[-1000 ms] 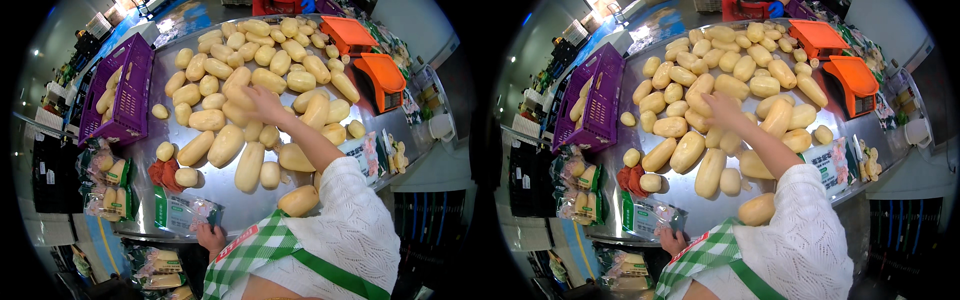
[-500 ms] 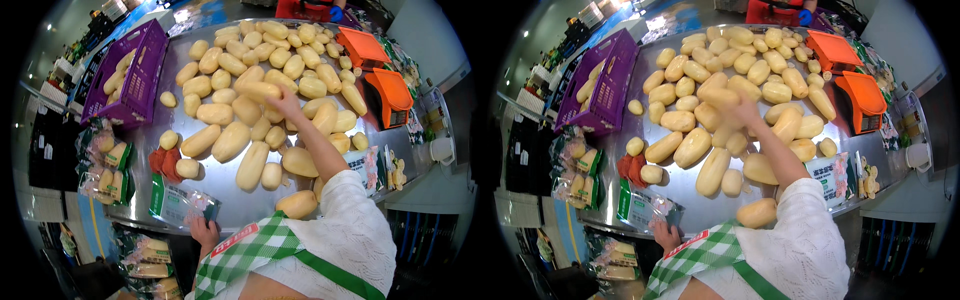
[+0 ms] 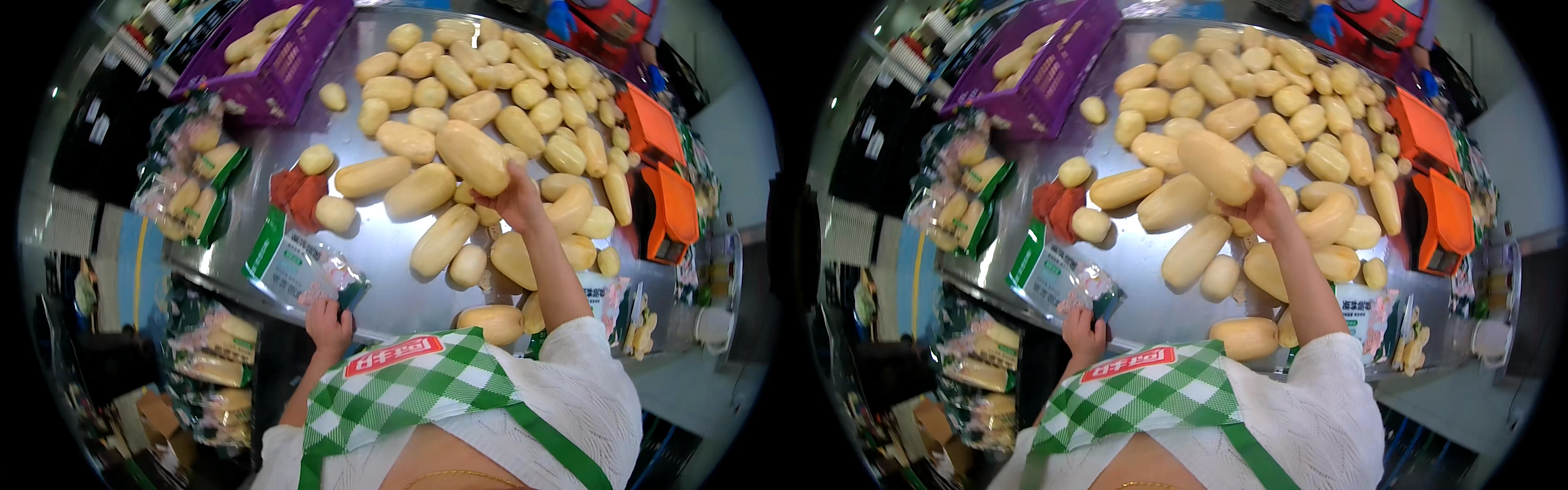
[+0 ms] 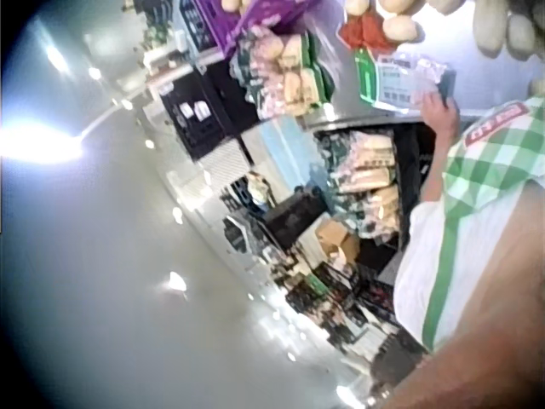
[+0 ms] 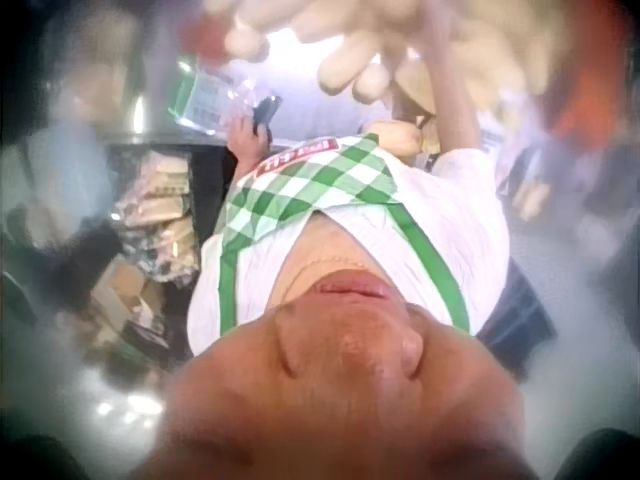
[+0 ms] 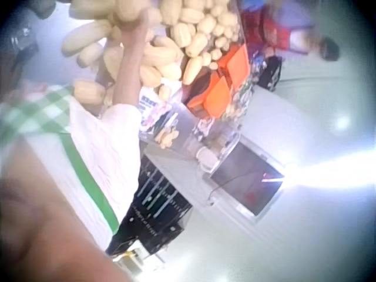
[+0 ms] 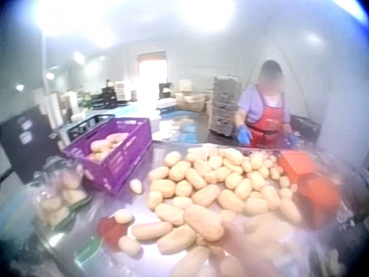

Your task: The person repeatedly picks peeled root vegetables from a metal table, places them into clear plastic bags, and sets the filled bags aside. The task continues in a repetitive loop throughout the clip.

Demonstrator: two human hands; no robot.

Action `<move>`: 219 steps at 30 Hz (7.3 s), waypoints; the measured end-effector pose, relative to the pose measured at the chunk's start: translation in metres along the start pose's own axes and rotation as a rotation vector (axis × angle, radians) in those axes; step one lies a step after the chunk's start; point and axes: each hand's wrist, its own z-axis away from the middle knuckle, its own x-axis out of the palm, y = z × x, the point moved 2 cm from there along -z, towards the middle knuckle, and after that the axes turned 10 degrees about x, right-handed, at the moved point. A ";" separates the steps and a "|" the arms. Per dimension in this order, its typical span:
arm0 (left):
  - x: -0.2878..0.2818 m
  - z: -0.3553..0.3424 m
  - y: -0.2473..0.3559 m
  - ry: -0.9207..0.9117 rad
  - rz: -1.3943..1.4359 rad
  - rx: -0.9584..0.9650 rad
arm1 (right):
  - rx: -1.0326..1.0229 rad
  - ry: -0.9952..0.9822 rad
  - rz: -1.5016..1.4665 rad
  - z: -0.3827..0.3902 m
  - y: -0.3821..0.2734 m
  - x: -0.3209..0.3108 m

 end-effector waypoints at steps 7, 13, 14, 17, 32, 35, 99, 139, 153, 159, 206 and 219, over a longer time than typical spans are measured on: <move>-0.038 -0.043 0.002 0.043 0.116 -0.070 | 0.080 -0.156 0.351 0.029 0.050 0.056; -0.059 -0.072 0.006 0.112 0.214 -0.078 | 0.039 -0.169 0.768 0.040 0.048 0.098; -0.065 -0.073 0.010 0.175 0.262 -0.080 | -0.011 -0.168 1.008 0.041 0.043 0.105; -0.068 -0.066 0.011 0.166 0.272 -0.128 | -0.131 -0.242 1.261 0.050 0.043 0.132; -0.037 -0.056 0.029 0.077 0.212 -0.061 | -0.046 0.051 0.758 0.070 0.131 0.130; -0.038 -0.063 0.034 0.047 0.214 -0.053 | -0.223 0.075 0.920 0.078 0.133 0.124; -0.045 -0.070 0.062 0.065 -0.046 0.286 | -0.820 -0.075 1.365 0.045 0.169 0.147; -0.031 -0.069 0.076 0.040 0.245 0.226 | -0.338 -0.461 1.329 -0.011 0.207 0.143; -0.034 -0.005 0.000 0.127 0.681 -0.788 | -0.432 -0.550 1.560 -0.035 0.206 0.154; -0.044 -0.025 -0.004 0.030 1.232 -1.134 | -0.348 -0.688 1.188 -0.042 0.215 0.176; -0.107 -0.033 -0.089 0.599 1.201 -0.866 | -0.342 1.125 1.484 0.122 -0.005 -0.072; -0.162 -0.071 -0.070 0.786 0.824 -0.559 | -0.994 0.869 1.290 0.055 -0.026 -0.048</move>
